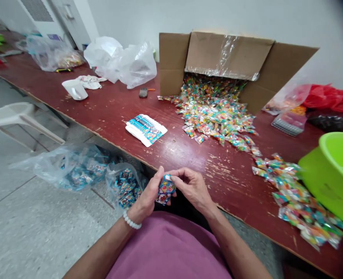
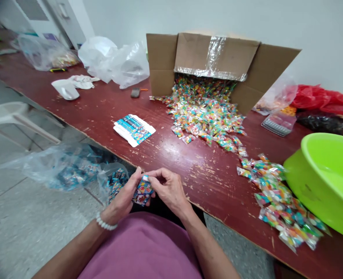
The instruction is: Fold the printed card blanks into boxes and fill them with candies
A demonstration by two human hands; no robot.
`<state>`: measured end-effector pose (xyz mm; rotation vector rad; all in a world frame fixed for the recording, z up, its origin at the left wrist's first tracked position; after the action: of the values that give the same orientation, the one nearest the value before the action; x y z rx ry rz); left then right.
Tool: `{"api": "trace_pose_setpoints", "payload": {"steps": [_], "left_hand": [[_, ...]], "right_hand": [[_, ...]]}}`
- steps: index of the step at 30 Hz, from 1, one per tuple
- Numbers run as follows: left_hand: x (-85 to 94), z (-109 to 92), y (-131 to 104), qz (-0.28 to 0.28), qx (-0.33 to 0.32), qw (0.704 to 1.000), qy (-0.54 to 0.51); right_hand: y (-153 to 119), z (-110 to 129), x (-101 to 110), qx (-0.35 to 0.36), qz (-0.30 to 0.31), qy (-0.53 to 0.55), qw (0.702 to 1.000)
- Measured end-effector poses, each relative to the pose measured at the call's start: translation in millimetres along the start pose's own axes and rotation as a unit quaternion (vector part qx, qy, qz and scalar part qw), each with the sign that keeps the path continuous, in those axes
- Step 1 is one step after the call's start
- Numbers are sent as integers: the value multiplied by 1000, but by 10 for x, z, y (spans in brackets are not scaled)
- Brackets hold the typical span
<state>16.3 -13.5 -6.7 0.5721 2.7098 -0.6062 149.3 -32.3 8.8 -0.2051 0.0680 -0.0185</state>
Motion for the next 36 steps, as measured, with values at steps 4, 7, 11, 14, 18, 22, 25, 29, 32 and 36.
{"api": "trace_pose_setpoints", "payload": {"steps": [4, 7, 11, 14, 18, 22, 25, 29, 32, 36], "left_hand": [[30, -11, 20, 2, 31, 999, -20], [66, -27, 46, -7, 59, 995, -77], [130, -81, 36, -27, 38, 993, -113], [292, -156, -13, -51, -32, 995, -73], [781, -127, -128, -153, -86, 984, 10], [1333, 179, -308, -264, -46, 950, 159], [1586, 385, -394, -288, -35, 932, 215], [1653, 262, -290, -293, -92, 912, 271], [1488, -105, -10, -288, -179, 886, 317], [1026, -602, 506, -243, -312, 738, 547]], "right_hand": [[-1, 19, 0, 29, 6, -53, 998], [-36, 40, -23, 97, 19, -100, 990], [-60, -26, -106, 108, 52, -76, 990], [-51, -145, -139, 64, 69, -48, 994], [-22, -314, 11, -22, -13, 27, 999], [-18, -387, 139, -54, -26, 55, 997], [-32, -408, 158, -60, -19, 48, 997], [-29, -427, 158, -71, -22, 58, 996], [-8, -426, 156, -76, -18, 49, 996], [18, -434, 157, -93, -1, 37, 995]]}}
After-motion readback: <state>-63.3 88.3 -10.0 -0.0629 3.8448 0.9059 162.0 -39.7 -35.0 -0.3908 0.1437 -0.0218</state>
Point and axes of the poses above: each hand's wrist, its own y-axis towards the middle knuckle, its own x-axis out of the back of the hand, z = x × y, the point moved 3 cm from there along y, towards the middle knuckle, and after that the axes turned 8 degrees about -x, right-handed, at the moved point
